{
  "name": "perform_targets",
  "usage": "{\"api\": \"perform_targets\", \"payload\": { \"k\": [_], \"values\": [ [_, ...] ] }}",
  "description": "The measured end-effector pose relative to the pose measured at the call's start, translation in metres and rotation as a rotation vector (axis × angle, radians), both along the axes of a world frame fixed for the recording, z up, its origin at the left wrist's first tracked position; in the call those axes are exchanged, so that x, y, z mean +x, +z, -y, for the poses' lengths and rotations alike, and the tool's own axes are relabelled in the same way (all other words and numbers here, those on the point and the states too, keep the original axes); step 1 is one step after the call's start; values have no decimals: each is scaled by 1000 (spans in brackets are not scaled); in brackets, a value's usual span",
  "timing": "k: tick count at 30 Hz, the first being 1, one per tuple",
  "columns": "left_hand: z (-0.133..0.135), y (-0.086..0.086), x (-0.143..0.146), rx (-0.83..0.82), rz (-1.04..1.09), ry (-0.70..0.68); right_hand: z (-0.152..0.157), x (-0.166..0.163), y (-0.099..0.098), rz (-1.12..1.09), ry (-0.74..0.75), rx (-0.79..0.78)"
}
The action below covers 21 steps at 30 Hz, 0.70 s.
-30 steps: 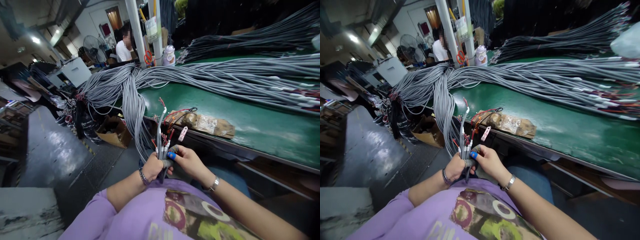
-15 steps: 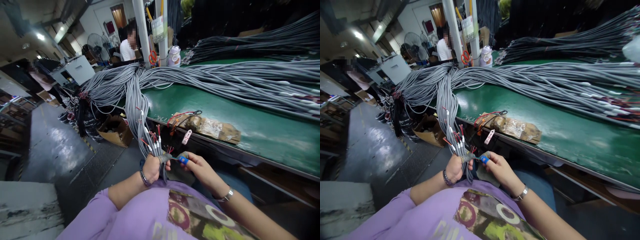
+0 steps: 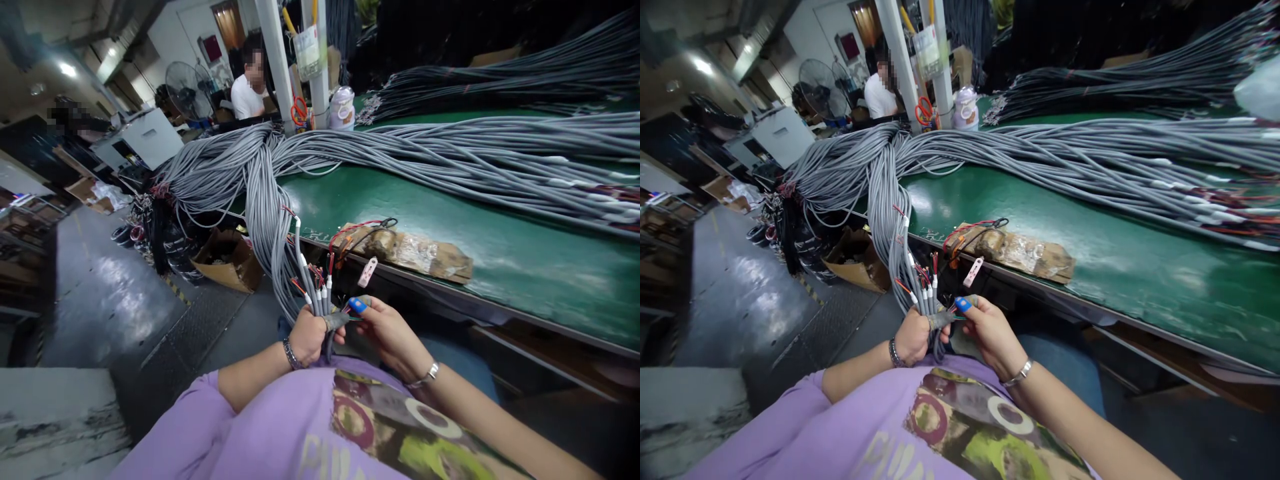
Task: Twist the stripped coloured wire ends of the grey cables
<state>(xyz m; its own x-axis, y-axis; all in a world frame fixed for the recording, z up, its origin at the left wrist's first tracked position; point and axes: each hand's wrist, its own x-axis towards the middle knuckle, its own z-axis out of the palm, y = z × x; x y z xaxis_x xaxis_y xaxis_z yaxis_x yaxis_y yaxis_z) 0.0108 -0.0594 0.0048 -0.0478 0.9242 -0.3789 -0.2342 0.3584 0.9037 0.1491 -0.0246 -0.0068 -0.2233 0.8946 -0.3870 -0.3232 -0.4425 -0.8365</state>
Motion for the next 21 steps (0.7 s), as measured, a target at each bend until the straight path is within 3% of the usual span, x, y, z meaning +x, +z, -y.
{"api": "perform_targets", "payload": {
  "k": [4,11,14,21],
  "values": [
    [0,0,0,-15,14,28,-6,16,-2,-168,-130,-82],
    [-2,3,3,-19,-9,6,7,13,10,38,197,84],
    [-2,1,4,-30,-3,8,8,6,9,110,193,155],
    [-2,1,2,-50,8,37,9,6,1,99,100,134]
  ]
}}
